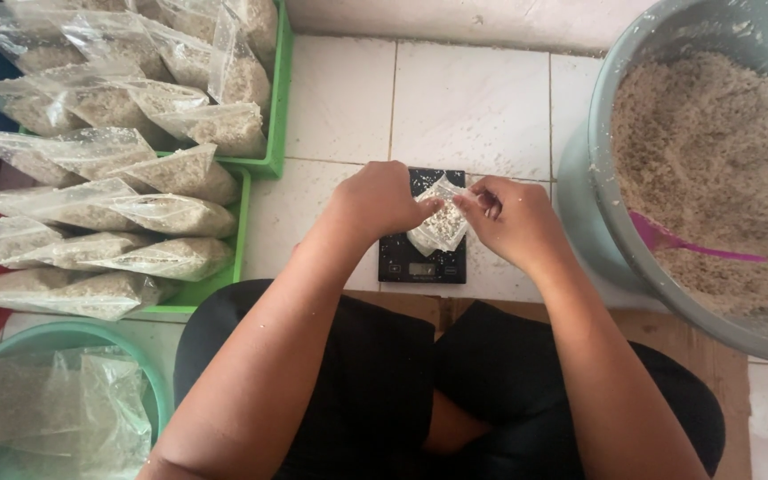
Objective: The person fills small plastic bags with a fermented soybean mixture using a scoop, weighs each bag on a digital scale, and seals the bags by hand before placing them into a green tray.
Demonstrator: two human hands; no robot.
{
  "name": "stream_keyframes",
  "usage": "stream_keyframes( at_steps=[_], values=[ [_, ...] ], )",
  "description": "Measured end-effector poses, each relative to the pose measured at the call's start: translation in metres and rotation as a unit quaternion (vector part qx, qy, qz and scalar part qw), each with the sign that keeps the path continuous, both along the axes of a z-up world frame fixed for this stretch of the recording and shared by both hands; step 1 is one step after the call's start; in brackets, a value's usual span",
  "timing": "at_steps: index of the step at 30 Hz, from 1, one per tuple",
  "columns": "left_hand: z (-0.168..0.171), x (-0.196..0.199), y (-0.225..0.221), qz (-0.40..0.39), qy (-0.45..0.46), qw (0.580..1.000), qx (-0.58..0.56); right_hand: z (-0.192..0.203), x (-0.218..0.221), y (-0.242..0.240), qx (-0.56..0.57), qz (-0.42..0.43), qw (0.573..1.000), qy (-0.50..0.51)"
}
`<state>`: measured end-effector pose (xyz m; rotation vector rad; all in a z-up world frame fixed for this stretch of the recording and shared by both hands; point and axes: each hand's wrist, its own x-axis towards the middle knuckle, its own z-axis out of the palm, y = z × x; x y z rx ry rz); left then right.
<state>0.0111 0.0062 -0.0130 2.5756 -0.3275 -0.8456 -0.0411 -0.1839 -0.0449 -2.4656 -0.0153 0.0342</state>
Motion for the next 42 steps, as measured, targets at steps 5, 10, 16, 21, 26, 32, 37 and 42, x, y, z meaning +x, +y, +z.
stream_keyframes(
  at_steps=[5,10,16,21,26,32,37,42],
  values=[
    [-0.03,0.002,-0.007,-0.034,-0.013,0.999,0.009,-0.015,0.001,-0.01,-0.064,0.0,0.998,0.005],
    [-0.033,-0.003,-0.028,-0.028,-0.037,0.993,-0.105,0.014,-0.009,-0.029,-0.128,-0.002,0.992,0.009],
    [-0.012,-0.013,-0.059,-0.041,-0.035,0.983,-0.174,0.046,-0.02,-0.058,-0.167,-0.087,0.981,0.055],
    [-0.039,-0.014,-0.082,-0.034,-0.035,0.983,-0.176,0.039,-0.015,-0.062,-0.228,-0.081,0.956,0.165],
    [-0.032,-0.021,-0.08,-0.024,-0.029,0.987,-0.159,0.039,-0.014,-0.057,-0.199,-0.067,0.96,0.187],
    [-0.068,-0.014,-0.083,-0.03,-0.065,0.986,-0.151,0.032,-0.014,-0.059,-0.202,-0.043,0.967,0.15],
    [-0.037,-0.009,-0.06,-0.021,-0.073,0.988,-0.135,0.051,-0.018,-0.045,-0.15,-0.043,0.984,0.09],
    [-0.038,-0.001,-0.031,-0.021,-0.081,0.992,-0.092,0.035,-0.01,-0.023,-0.133,-0.018,0.99,0.05]
  ],
)
